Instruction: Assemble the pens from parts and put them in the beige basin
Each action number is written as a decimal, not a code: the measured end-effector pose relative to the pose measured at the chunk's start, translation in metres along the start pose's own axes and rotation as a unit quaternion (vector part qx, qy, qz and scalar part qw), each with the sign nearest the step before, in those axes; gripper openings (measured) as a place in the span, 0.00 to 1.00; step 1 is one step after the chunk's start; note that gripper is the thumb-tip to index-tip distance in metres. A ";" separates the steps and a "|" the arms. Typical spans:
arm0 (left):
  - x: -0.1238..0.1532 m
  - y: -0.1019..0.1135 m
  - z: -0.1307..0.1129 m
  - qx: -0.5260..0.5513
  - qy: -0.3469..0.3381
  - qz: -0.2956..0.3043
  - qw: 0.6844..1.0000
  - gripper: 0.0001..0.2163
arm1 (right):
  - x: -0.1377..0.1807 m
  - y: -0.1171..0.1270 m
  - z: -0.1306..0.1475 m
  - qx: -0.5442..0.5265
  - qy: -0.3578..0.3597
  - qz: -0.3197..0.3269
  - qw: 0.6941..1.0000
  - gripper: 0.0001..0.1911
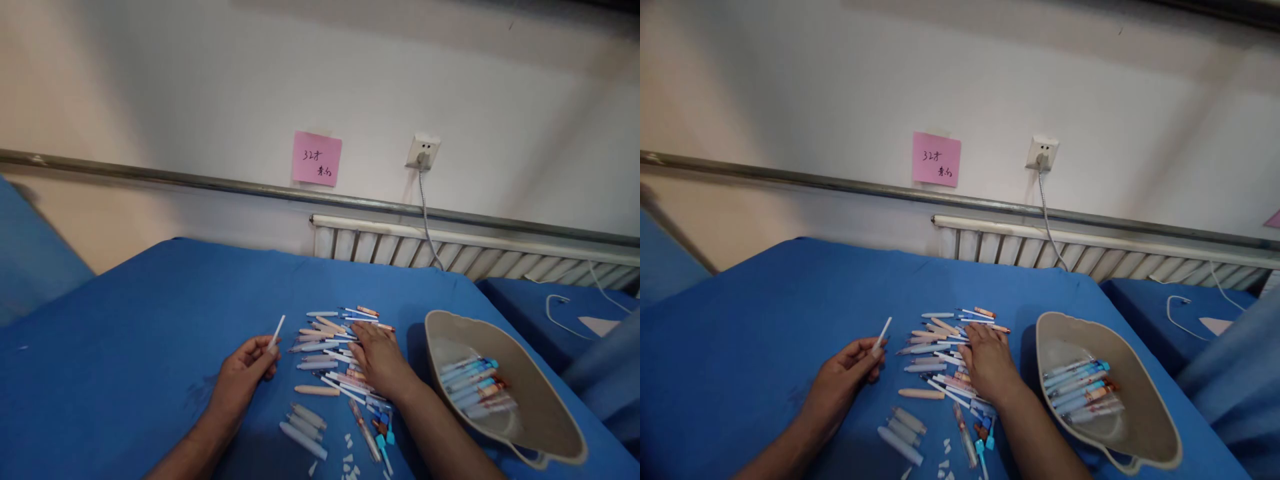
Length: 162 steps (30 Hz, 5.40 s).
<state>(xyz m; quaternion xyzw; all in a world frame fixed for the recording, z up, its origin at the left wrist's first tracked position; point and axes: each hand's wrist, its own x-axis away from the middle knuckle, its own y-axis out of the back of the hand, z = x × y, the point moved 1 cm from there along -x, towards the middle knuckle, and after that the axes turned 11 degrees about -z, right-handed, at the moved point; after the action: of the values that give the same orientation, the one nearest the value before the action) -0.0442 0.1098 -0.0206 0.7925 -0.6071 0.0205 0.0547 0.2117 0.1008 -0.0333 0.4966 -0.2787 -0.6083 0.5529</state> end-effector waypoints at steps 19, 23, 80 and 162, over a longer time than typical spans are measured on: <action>0.011 0.003 0.002 0.031 -0.005 0.017 0.999 0.15 | 0.027 -0.005 0.066 -0.040 0.070 0.046 0.996 0.24; 0.012 0.002 0.002 0.032 -0.010 0.017 0.999 0.14 | 0.035 -0.001 0.070 -0.039 0.065 0.031 0.997 0.23; 0.001 -0.006 0.010 0.005 -0.040 0.047 0.998 0.14 | -0.033 -0.012 0.007 0.108 -0.034 -0.023 0.993 0.12; -0.007 -0.005 0.017 0.006 -0.045 0.059 0.997 0.15 | -0.080 -0.061 0.033 -0.226 -0.045 -0.032 0.973 0.03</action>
<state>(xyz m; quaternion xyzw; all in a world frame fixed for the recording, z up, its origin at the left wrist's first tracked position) -0.0418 0.1155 -0.0386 0.7559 -0.6543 -0.0083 0.0209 0.1489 0.1842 -0.0519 0.3394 -0.1432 -0.6946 0.6180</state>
